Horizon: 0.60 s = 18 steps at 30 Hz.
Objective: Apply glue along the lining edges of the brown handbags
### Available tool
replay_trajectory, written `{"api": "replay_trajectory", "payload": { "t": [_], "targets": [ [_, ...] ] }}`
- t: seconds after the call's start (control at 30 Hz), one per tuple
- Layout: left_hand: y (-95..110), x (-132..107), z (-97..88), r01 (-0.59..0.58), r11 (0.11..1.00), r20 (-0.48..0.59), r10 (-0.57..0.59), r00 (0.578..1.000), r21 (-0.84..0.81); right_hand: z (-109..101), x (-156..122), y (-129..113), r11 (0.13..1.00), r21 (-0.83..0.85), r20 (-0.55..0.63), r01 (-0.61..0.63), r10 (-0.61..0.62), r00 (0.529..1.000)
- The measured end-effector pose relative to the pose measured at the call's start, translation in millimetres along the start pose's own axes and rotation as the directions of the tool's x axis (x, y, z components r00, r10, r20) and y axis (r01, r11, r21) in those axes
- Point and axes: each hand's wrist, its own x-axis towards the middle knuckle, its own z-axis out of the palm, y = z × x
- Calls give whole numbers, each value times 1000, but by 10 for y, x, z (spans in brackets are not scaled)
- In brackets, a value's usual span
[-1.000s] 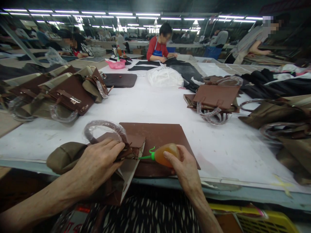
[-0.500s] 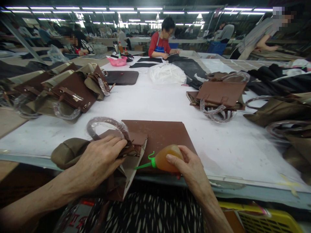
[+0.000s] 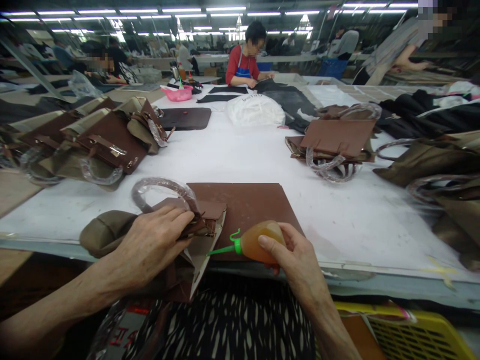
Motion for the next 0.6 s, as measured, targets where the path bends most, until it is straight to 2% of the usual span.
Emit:
{"api": "replay_trajectory", "payload": {
  "t": [0.3,0.6],
  "targets": [
    [-7,-15,20,2,1000,-2,-2,1000,-3,80,136,145,998,-16,-88,63,-64,994],
    [-10,-20,19,-7,1000,-3,7,1000,-1,22,-65,92,999,16,64,-38,37,997]
  ]
}}
